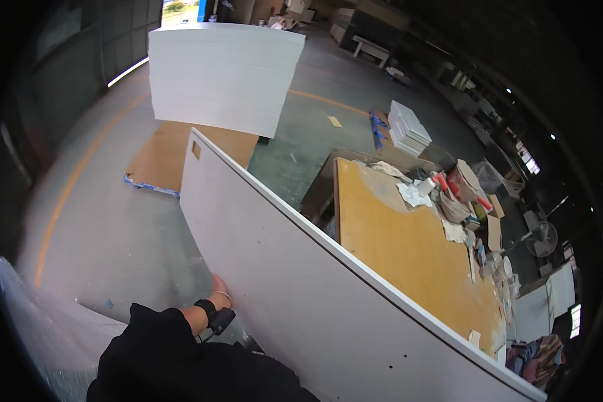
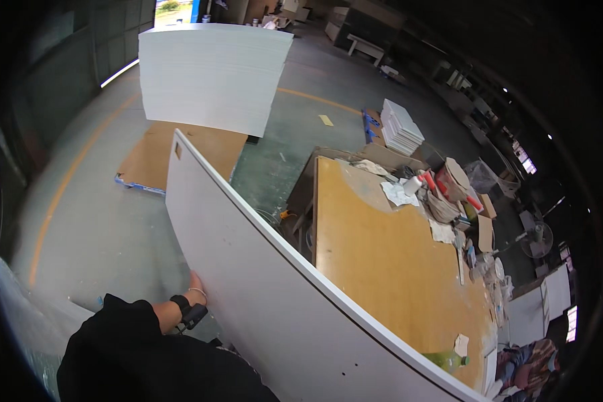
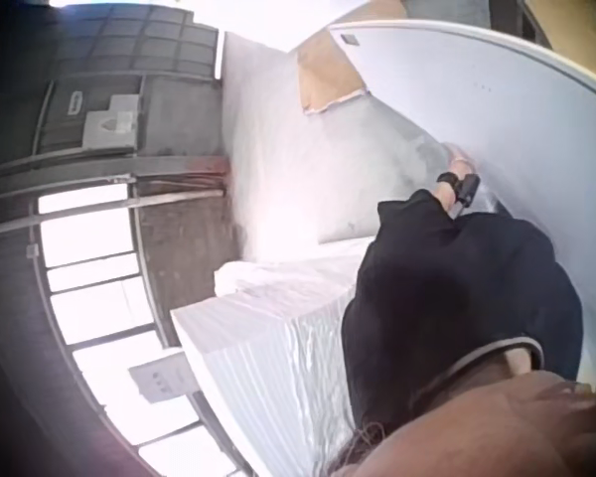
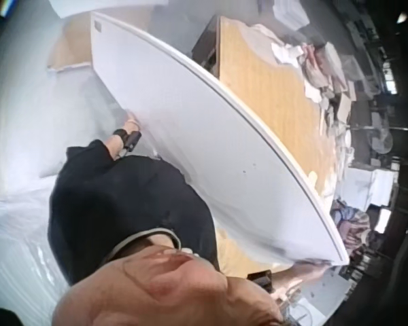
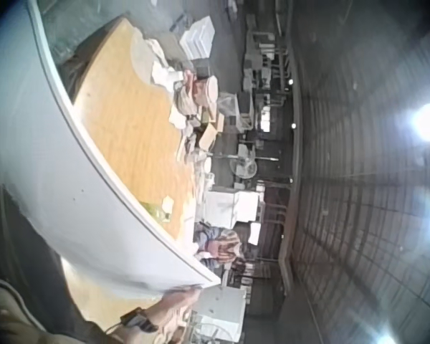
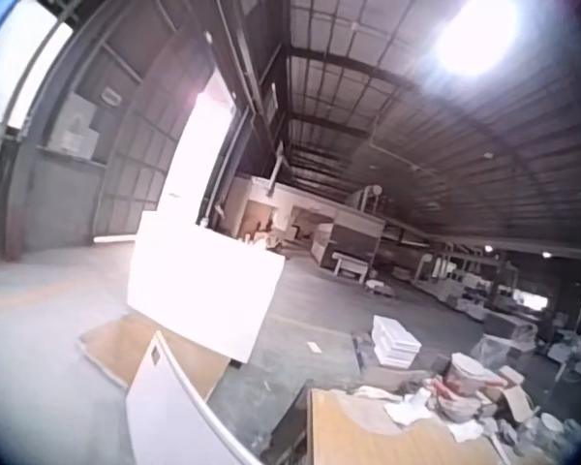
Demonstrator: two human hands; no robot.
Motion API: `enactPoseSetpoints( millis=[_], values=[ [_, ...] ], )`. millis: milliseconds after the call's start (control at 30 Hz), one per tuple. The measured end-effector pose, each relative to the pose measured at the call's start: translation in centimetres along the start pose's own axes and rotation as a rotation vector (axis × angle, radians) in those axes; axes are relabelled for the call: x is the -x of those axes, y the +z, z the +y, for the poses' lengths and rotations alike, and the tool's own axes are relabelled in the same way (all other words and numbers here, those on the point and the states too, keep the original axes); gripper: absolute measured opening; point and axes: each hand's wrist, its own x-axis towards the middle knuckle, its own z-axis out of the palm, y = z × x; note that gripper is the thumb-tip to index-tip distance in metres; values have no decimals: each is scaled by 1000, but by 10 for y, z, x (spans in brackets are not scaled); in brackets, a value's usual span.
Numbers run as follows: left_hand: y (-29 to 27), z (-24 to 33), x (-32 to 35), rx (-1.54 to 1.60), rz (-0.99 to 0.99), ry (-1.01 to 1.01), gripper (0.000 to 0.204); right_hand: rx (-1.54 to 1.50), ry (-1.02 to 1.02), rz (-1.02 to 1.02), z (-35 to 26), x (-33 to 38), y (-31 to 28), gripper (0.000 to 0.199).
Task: The recorder cleans and scrapes edges of white furniture panels on a large workbench in a factory setting.
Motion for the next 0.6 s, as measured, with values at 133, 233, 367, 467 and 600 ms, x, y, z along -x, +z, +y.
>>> enactPoseSetpoints(
  millis=[133, 233, 367, 467, 600],
  values=[
    [-24, 39, -16, 70, -11, 117, 55, -318, -112, -130, -10, -20, 77, 48],
    [-76, 62, -29, 137, -16, 217, 57, -335, -121, -149, 3, -24, 130, 49],
    [-71, 104, -72, 255, 2, 277, 60, -300, -200, -182, -21, -4, 205, 50],
    [-98, 139, -94, 352, 25, 400, 62, -326, -237, -204, -21, -11, 297, 52],
    [-128, 197, -159, 423, 31, 495, 65, -472, -317, -461, -54, 21, 406, 45]
  ],
)
